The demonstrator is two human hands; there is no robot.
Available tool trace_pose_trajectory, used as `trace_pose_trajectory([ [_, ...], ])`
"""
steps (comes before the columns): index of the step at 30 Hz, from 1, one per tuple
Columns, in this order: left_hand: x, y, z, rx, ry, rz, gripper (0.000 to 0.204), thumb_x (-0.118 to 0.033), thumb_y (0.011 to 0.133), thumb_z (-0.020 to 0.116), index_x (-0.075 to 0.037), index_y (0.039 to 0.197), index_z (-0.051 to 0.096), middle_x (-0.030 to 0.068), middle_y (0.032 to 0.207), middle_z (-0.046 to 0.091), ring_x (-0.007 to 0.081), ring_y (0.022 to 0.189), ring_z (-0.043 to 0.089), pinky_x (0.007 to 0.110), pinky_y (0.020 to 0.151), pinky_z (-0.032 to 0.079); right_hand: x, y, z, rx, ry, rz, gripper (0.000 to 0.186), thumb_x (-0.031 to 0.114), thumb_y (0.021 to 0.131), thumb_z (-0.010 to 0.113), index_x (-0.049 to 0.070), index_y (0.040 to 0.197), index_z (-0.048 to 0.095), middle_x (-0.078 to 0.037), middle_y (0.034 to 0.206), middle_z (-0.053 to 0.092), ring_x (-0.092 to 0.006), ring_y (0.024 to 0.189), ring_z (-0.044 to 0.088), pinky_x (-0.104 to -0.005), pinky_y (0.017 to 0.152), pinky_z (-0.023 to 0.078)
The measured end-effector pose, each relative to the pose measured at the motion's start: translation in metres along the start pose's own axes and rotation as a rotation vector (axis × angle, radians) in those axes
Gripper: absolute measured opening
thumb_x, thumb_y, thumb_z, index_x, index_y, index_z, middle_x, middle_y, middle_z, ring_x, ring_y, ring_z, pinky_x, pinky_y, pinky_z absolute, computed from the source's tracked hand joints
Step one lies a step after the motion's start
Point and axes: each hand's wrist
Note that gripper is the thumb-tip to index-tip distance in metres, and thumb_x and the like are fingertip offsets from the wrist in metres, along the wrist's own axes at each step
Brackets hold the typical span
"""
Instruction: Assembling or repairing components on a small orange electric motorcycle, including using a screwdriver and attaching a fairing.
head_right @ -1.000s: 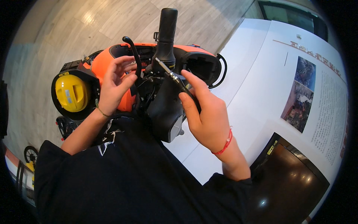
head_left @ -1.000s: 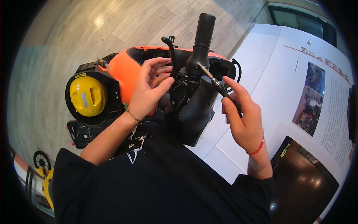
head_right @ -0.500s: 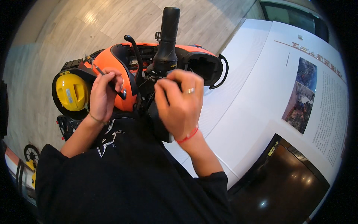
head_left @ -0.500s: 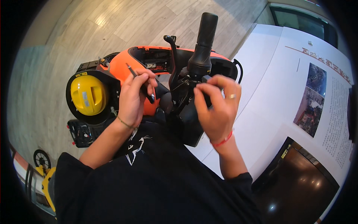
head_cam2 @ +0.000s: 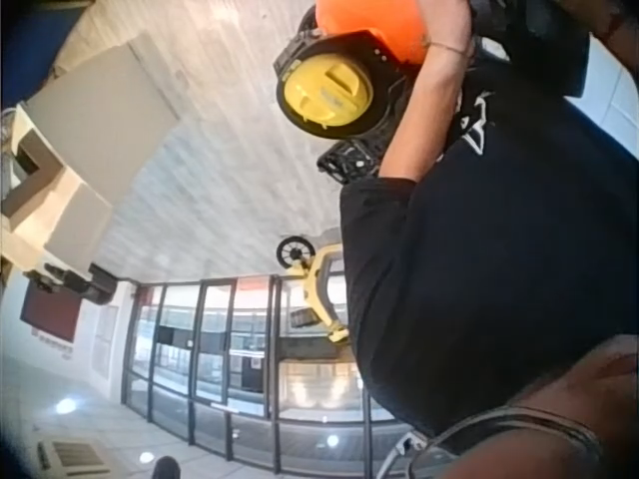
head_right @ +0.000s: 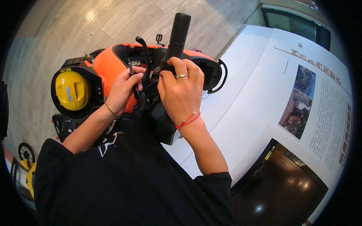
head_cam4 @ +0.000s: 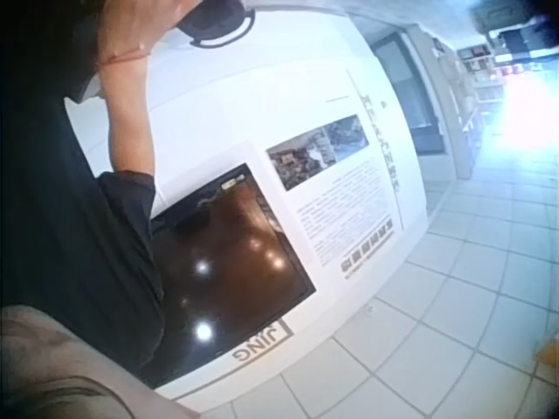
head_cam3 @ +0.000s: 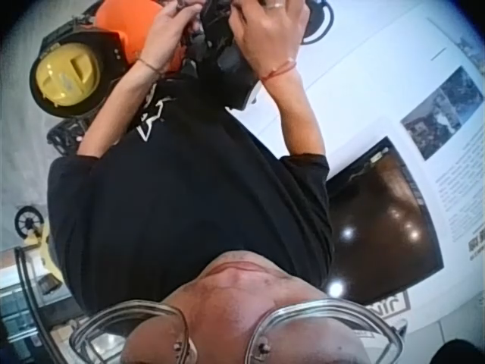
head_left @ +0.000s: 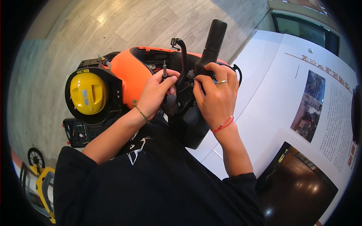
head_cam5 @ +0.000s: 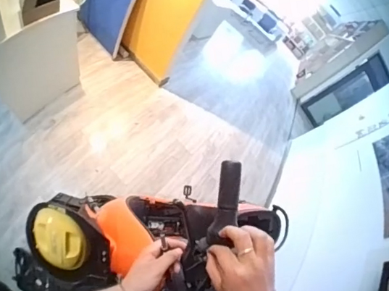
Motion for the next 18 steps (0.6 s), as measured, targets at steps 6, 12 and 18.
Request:
trace_pose_trajectory([
  [6,-0.0017,0.0003,0.0004,0.001,0.027,-0.015,0.016,-0.013,0.087,0.05,-0.003,0.097,0.055,-0.0023,0.064,0.047,0.0047,0.061,0.044,0.019,0.058,0.035,-0.005,0.002,0.0012,0.006,-0.041,-0.094,0.011,0.006,0.062,0.069,0.006,0.071,0.062,0.0,0.095,0.056,-0.0217,0.092,0.05,-0.0349,0.081,0.038],
  [12,-0.0027,0.0017,0.003,-0.004,0.031,0.002,0.016,-0.015,0.087,0.05,-0.003,0.096,0.056,-0.0026,0.064,0.047,0.0046,0.06,0.044,0.018,0.057,0.035,-0.009,0.0047,0.003,-0.027,-0.122,-0.27,0.013,0.007,0.062,0.068,0.006,0.073,0.061,0.001,0.092,0.056,-0.0177,0.091,0.051,-0.034,0.082,0.037],
  [18,-0.0066,0.0068,0.0039,0.012,0.013,-0.011,0.019,-0.019,0.087,0.05,-0.004,0.098,0.054,-0.0026,0.068,0.048,0.0044,0.061,0.043,0.017,0.057,0.035,-0.0084,0.0041,0.0009,0.006,-0.221,-0.369,0.01,0.008,0.065,0.061,0.004,0.074,0.061,-0.002,0.093,0.055,-0.0179,0.092,0.051,-0.0361,0.084,0.035],
])
Point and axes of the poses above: each hand's wrist, its own y-axis towards the middle knuckle, its own z-axis out of the palm, x = y × z
